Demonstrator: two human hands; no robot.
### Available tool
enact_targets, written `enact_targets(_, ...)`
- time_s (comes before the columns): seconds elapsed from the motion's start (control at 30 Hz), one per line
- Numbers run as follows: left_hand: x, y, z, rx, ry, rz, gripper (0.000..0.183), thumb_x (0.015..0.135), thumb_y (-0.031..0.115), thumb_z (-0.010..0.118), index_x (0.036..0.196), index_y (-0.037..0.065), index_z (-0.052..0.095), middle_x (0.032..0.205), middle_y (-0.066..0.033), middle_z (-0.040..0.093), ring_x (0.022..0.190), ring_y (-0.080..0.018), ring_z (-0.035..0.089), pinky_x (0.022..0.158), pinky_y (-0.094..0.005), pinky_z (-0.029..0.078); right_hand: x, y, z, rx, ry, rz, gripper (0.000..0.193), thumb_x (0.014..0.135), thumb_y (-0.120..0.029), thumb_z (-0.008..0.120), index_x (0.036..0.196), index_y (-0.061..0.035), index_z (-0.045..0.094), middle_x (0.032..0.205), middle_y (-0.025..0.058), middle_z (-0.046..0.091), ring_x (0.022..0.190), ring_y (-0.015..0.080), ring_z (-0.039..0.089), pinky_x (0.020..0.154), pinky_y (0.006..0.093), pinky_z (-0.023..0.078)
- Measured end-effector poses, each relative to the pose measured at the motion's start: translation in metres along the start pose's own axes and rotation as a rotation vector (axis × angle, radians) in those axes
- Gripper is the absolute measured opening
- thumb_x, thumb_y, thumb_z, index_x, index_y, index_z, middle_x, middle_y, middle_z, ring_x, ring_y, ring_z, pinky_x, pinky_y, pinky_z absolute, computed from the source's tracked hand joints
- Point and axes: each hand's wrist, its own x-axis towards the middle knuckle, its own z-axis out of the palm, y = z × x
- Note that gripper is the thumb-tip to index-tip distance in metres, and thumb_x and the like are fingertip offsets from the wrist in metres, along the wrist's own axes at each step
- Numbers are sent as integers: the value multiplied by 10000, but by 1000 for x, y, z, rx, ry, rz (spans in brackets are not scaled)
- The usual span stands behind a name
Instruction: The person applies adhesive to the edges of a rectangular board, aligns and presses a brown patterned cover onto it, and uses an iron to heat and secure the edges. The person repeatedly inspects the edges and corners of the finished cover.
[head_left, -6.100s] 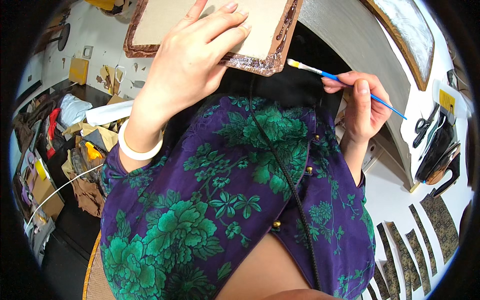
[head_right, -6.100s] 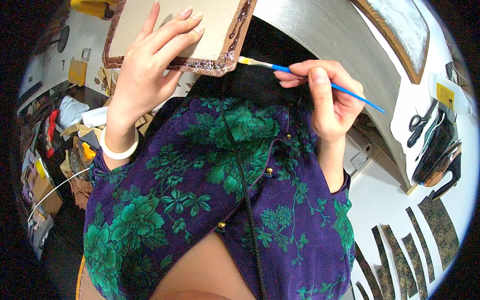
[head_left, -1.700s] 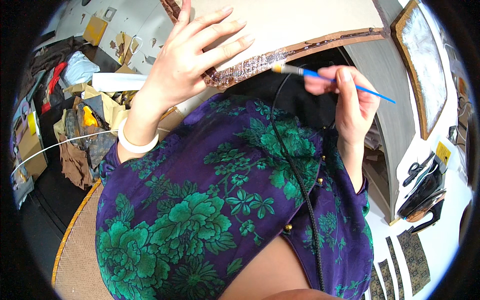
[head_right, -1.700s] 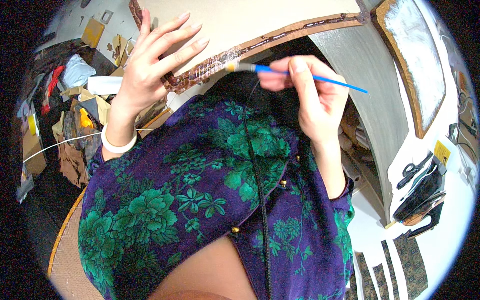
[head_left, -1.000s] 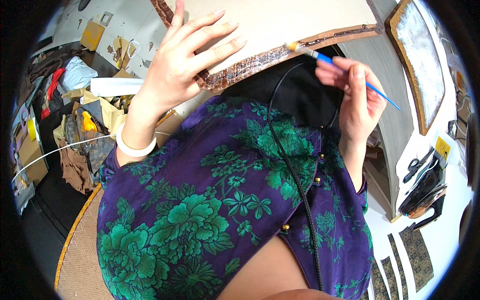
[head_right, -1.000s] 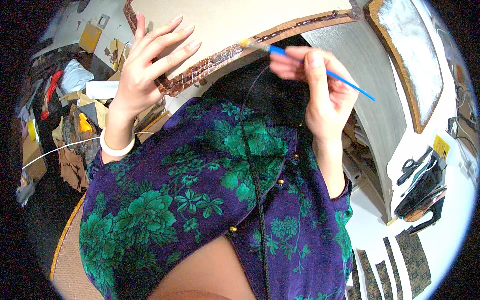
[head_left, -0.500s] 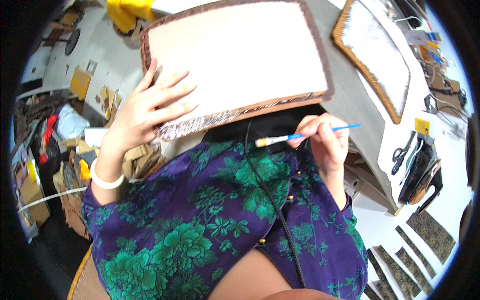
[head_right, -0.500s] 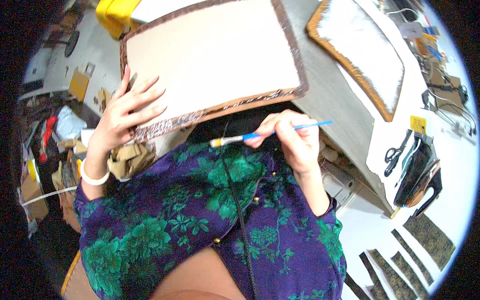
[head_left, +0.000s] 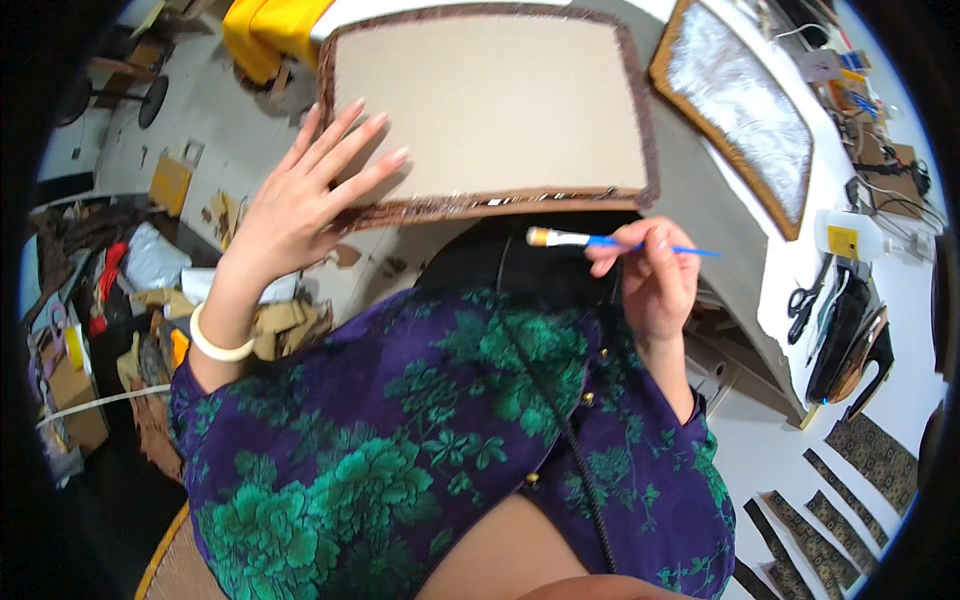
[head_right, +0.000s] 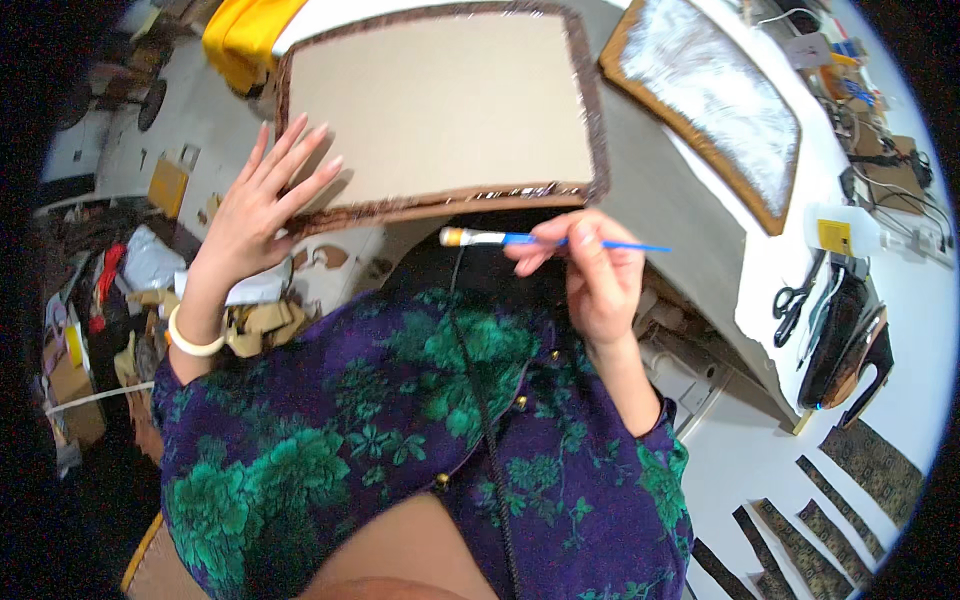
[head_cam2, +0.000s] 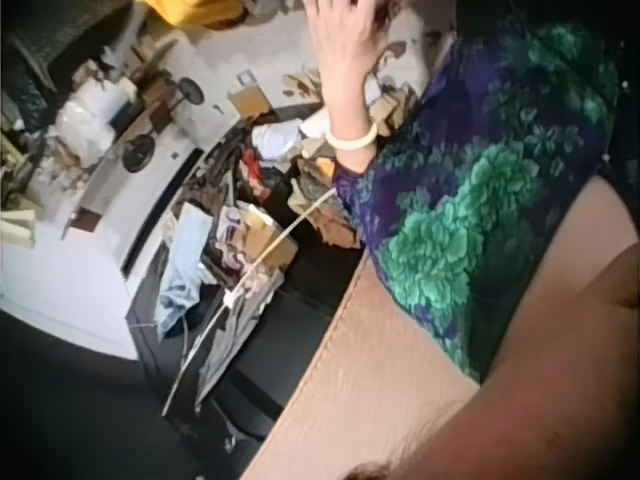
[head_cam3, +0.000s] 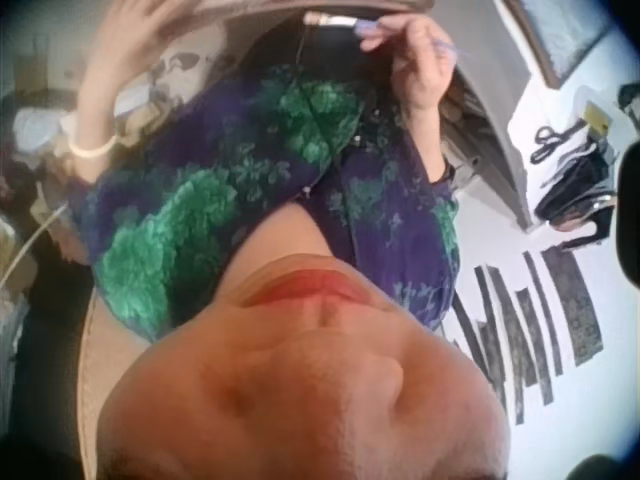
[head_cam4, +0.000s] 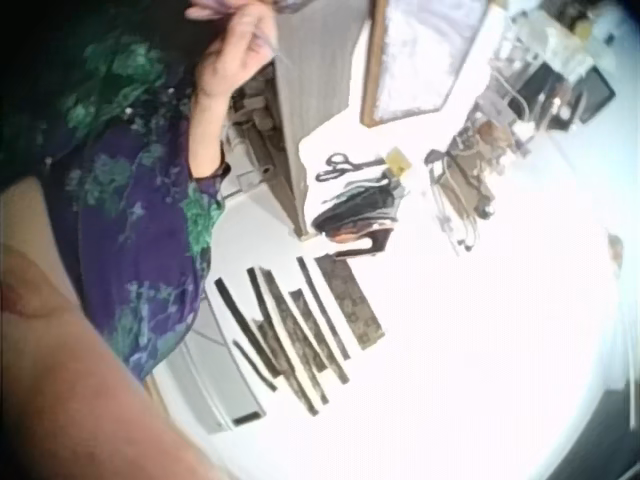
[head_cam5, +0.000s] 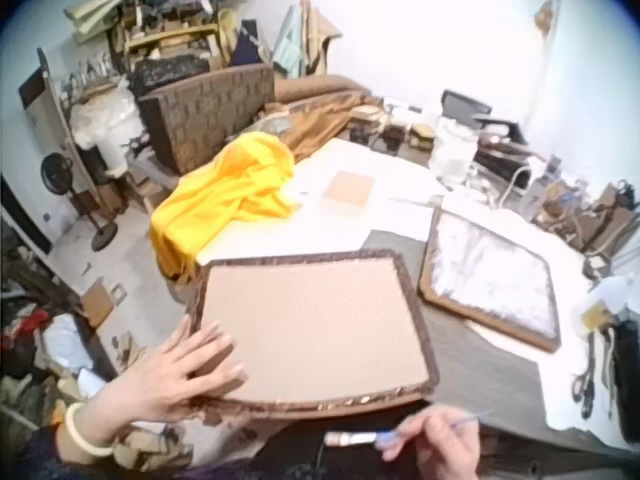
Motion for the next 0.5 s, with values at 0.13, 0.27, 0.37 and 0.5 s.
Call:
enact_targets(0.13,6,41,5,-121,130,-50,1006,624,189,864,1507,115,386,1547,-136,375,1476,-340,289,1210,-521,251,4,12,13,-166,-15,-110,327,1059,-174,457,1040,96,640,954,227,719,817,274,724,753,360,590)
enact_targets(0.27,35,50,19,-24,213,-46,808,641,119,824,1381,51,507,1413,-145,507,1364,-333,445,1194,-509,298,9,27,35,-265,-63,-150,277,1047,-110,485,1061,111,652,962,214,721,892,268,726,805,371,601)
enact_targets(0.37,41,45,26,14,258,-1,610,641,77,785,1227,31,620,1285,-140,604,1238,-319,561,1180,-499,333,19,35,53,-359,-77,-211,247,1027,-79,514,1040,110,673,930,184,736,860,240,734,793,337,598)
enact_targets(0.5,42,43,26,-7,272,-2,564,667,97,777,1210,37,640,1271,-145,614,1229,-313,568,1180,-492,335,15,34,45,-507,-223,-141,224,1007,-52,519,994,89,692,839,157,745,795,217,743,741,304,594)
